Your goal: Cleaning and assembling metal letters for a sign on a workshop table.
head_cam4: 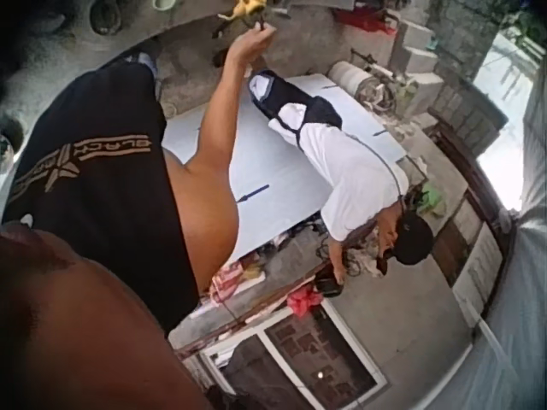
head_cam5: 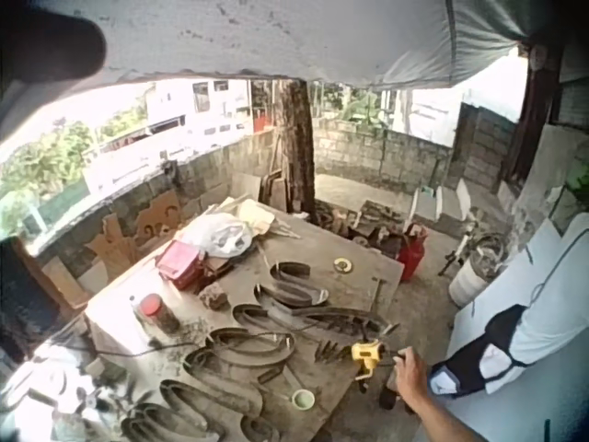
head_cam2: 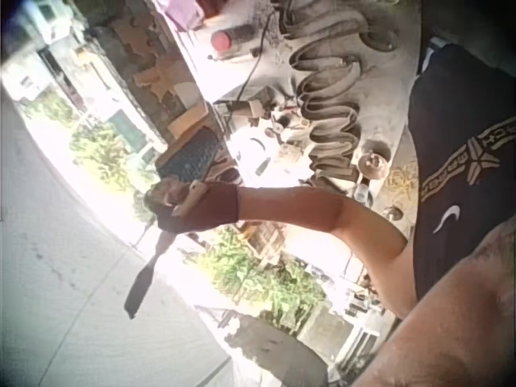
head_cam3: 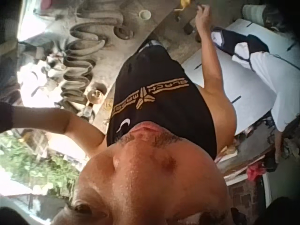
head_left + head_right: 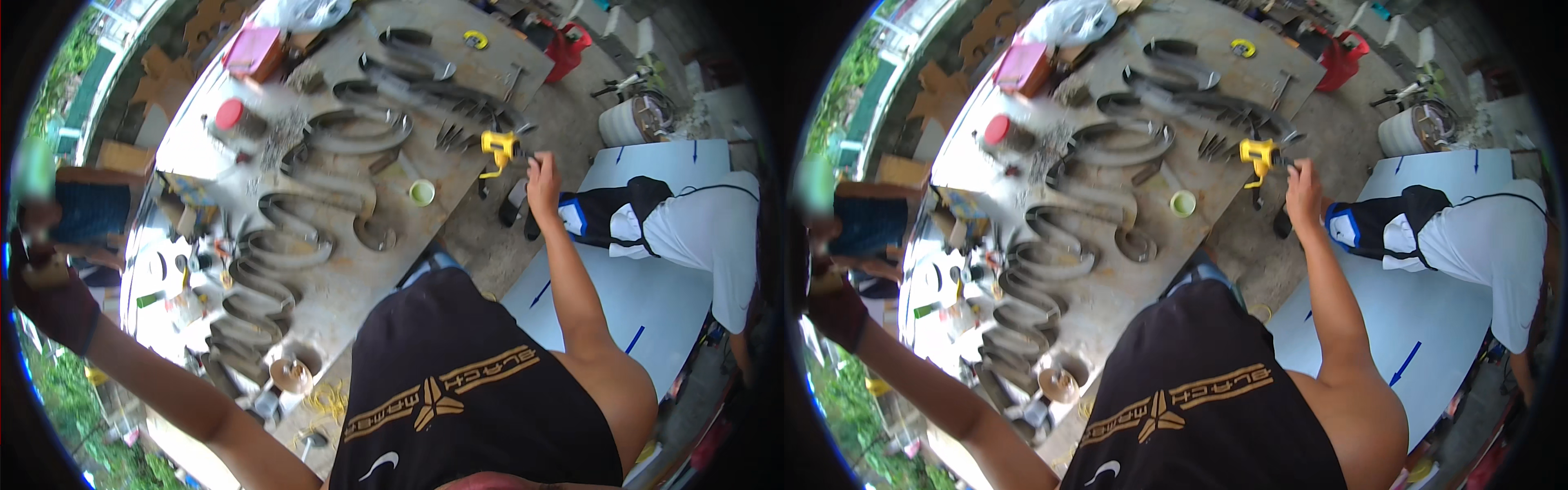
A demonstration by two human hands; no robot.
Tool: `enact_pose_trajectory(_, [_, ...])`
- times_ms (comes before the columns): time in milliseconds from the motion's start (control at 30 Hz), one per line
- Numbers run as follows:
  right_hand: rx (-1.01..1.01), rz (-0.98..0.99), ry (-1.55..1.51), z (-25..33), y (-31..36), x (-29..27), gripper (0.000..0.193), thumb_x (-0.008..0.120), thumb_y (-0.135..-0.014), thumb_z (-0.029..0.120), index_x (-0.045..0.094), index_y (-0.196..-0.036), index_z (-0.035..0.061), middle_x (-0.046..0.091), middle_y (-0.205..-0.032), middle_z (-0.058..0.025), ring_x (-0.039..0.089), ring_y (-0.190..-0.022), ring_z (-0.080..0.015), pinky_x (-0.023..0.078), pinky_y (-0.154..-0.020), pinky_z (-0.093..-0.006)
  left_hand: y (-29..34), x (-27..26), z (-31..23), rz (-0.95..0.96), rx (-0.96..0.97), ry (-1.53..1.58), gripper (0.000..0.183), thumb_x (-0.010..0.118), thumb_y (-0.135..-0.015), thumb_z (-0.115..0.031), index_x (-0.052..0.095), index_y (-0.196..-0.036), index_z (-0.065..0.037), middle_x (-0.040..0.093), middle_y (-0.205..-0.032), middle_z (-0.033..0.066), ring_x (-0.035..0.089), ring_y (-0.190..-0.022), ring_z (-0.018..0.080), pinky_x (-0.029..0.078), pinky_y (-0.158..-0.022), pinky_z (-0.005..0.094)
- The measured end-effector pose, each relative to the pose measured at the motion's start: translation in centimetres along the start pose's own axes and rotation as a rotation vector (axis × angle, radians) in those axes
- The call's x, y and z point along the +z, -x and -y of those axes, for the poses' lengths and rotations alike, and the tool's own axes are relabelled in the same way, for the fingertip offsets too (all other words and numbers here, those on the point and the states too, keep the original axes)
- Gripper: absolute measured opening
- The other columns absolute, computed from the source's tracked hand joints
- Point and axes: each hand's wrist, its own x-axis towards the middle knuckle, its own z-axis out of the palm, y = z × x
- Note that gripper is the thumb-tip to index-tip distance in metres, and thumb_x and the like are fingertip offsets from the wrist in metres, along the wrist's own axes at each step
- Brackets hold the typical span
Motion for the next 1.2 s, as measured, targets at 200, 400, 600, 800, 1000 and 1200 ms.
enact_pose_trajectory(200, [0.202,-0.136,-0.021,-2.3,4.5,-5.3,0.009,0.059,-0.097,0.006,0.052,-0.1,0.002,0.061,-0.082,-0.0124,0.064,-0.067,-0.0242,0.05,-0.066,-0.0361,4.0,1.0,3.4,-0.181,0.604,0.185,0.035,0.054,-0.101,-0.029,0.063,-0.126,-0.006,0.067,-0.117,0.0159,0.066,-0.104,0.0295,0.05,-0.093,0.039])
enact_pose_trajectory(400, [0.32,-0.126,0.033,-6.5,10.6,-6.9,0.011,0.06,-0.095,0.006,0.05,-0.099,0.0028,0.06,-0.086,-0.0156,0.063,-0.076,-0.0326,0.049,-0.067,-0.0412,6.5,1.4,3.0,-0.177,0.609,0.198,0.028,0.057,-0.099,-0.015,0.06,-0.122,0.0,0.066,-0.115,0.0177,0.065,-0.105,0.0302,0.05,-0.093,0.039])
enact_pose_trajectory(600, [0.382,-0.004,0.264,-11.4,17.0,-5.6,0.02,0.065,-0.089,0.005,0.049,-0.101,0.0036,0.061,-0.093,-0.0216,0.059,-0.088,-0.0472,0.047,-0.074,-0.0506,9.9,-0.1,1.6,-0.24,0.638,0.059,0.027,0.055,-0.098,-0.025,0.06,-0.107,-0.001,0.061,-0.095,0.0151,0.06,-0.081,0.0274,0.049,-0.074,0.0427])
enact_pose_trajectory(800, [0.556,0.297,0.348,-16.2,20.0,-1.4,0.025,0.068,-0.085,0.003,0.051,-0.103,0.0037,0.063,-0.098,-0.0216,0.062,-0.094,-0.0448,0.049,-0.079,-0.0509,14.3,-3.6,-1.5,0.386,-0.276,2.033,0.033,0.046,-0.099,-0.034,0.056,-0.086,-0.006,0.054,-0.079,0.0017,0.044,-0.055,0.0139,0.036,-0.053,0.0309])
enact_pose_trajectory(1000, [0.656,0.478,0.367,-20.6,21.8,5.1,0.024,0.064,-0.084,0.002,0.052,-0.105,0.0031,0.064,-0.103,-0.0229,0.062,-0.101,-0.0437,0.05,-0.085,-0.0503,19.2,-3.7,-2.2,0.44,-0.323,2.064,0.03,0.055,-0.096,-0.037,0.056,-0.09,-0.007,0.055,-0.08,0.0015,0.038,-0.05,0.0109,0.031,-0.046,0.0269])
enact_pose_trajectory(1200, [0.818,0.696,0.465,-24.9,23.5,12.9,0.025,0.056,-0.09,0.005,0.056,-0.115,0.0018,0.064,-0.116,-0.0255,0.061,-0.11,-0.0447,0.051,-0.092,-0.0498,24.9,-1.7,-1.2,0.566,-0.433,1.726,0.024,0.059,-0.095,-0.032,0.059,-0.104,-0.009,0.062,-0.1,0.0033,0.045,-0.052,0.0138,0.038,-0.048,0.0293])
